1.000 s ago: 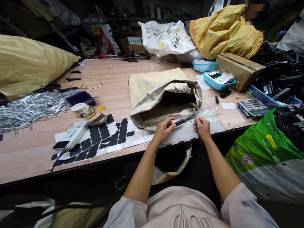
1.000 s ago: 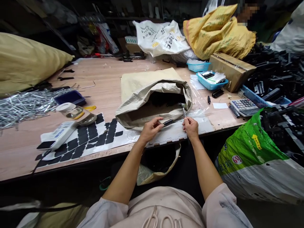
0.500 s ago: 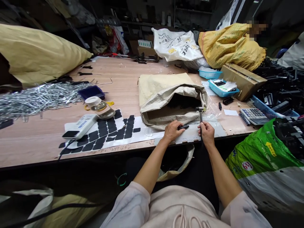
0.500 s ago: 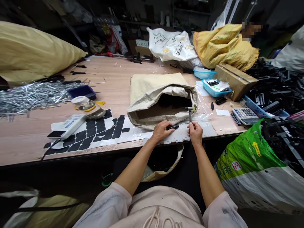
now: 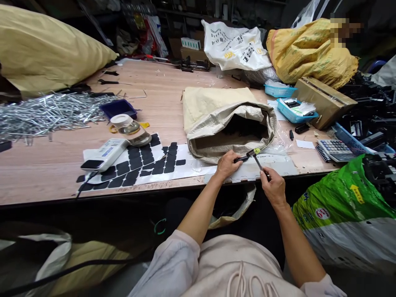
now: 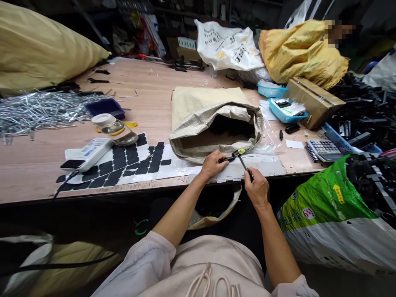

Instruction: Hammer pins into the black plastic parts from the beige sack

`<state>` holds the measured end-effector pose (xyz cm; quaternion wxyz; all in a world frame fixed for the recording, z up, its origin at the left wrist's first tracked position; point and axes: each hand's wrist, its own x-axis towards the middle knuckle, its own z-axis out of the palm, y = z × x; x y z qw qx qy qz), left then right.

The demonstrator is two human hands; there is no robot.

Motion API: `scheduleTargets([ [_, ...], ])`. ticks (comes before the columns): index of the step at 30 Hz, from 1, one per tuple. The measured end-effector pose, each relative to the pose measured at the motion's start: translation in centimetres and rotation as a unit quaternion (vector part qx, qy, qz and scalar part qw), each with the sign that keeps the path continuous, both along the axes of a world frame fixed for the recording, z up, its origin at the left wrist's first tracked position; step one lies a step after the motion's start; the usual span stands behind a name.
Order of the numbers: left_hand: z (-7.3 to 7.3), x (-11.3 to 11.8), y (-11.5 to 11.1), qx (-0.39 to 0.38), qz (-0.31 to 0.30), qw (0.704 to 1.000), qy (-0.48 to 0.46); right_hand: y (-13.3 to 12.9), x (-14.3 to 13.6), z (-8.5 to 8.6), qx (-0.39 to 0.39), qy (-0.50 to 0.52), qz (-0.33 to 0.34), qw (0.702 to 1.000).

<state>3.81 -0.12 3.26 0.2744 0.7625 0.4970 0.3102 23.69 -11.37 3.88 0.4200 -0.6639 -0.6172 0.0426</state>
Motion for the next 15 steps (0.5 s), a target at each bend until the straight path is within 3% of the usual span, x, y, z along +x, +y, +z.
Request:
scheduleTargets([
  [15, 0.4, 0.1, 0.2, -0.017, 0.003, 1.0, 0.02, 0.6, -1.1, 0.5, -0.023, 0.012, 0.029, 0.999],
])
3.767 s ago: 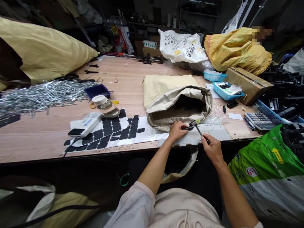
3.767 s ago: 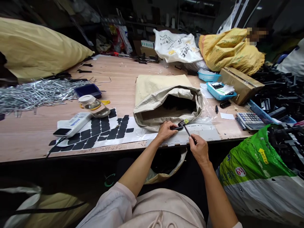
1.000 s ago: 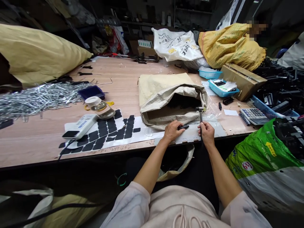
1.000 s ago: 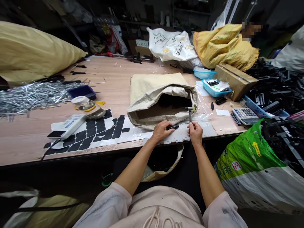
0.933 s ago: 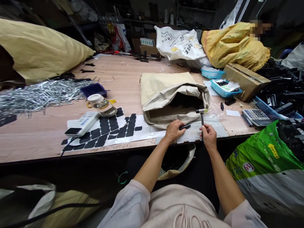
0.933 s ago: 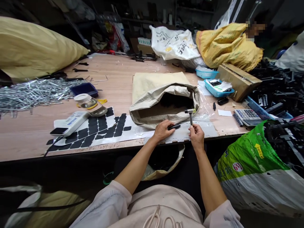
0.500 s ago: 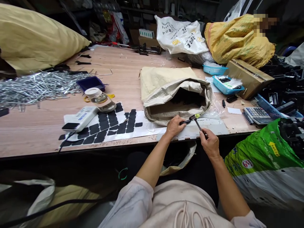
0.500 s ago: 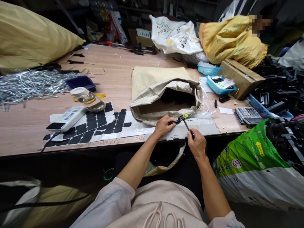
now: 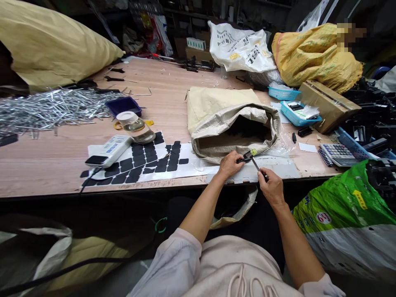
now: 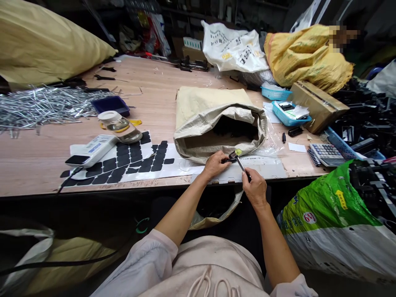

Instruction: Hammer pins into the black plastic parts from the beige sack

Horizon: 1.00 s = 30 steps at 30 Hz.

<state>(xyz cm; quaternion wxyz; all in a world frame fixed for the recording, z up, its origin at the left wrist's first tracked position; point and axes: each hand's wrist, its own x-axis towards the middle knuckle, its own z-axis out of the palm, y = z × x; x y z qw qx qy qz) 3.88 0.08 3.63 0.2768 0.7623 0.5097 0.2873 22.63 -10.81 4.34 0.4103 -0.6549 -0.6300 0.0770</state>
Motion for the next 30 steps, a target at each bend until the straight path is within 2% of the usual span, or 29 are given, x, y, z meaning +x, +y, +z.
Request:
scheduleTargets([
  [3, 0.2, 0.0, -0.1, -0.003, -0.006, 1.0, 0.008, 0.3, 0.2, -0.1, -0.05, 0.034, -0.003, 0.998],
  [6, 0.3, 0.0, -0.2, 0.0, -0.001, 1.0, 0.012, 1.9, 0.5, 0.4, -0.076, 0.121, -0.01, 0.99],
  [8, 0.3, 0.1, -0.4, 0.002, 0.011, 1.0, 0.016, 3.6, 0.7, 0.7, -0.08, 0.199, -0.016, 0.977],
  [12, 0.0, 0.0, -0.5, 0.006, 0.016, 1.0, 0.012, 6.7, 1.0, 0.6, -0.088, 0.353, -0.007, 0.932],
  [15, -0.2, -0.2, -0.3, 0.015, -0.004, 1.0, -0.008, 7.7, 1.4, 0.0, -0.09, 0.408, 0.002, 0.908],
  [18, 0.3, -0.6, -0.9, 0.024, -0.03, 0.998, -0.042, 7.8, 1.7, -0.5, -0.078, 0.425, 0.0, 0.902],
  [21, 1.3, -1.5, -3.3, 0.034, -0.063, 0.994, -0.081, 7.7, 1.7, -0.5, -0.079, 0.427, 0.003, 0.901],
  [24, 2.0, -3.0, -7.2, 0.038, -0.121, 0.989, -0.07, 7.7, 1.6, -0.4, -0.081, 0.427, 0.003, 0.901],
  [27, 1.4, -4.8, -10.7, 0.03, -0.158, 0.987, 0.009, 7.7, 1.6, -0.4, -0.083, 0.424, 0.007, 0.902],
  [30, 0.1, -6.3, -12.8, 0.032, -0.158, 0.983, 0.093, 7.7, 1.6, -0.5, -0.081, 0.421, 0.008, 0.904],
])
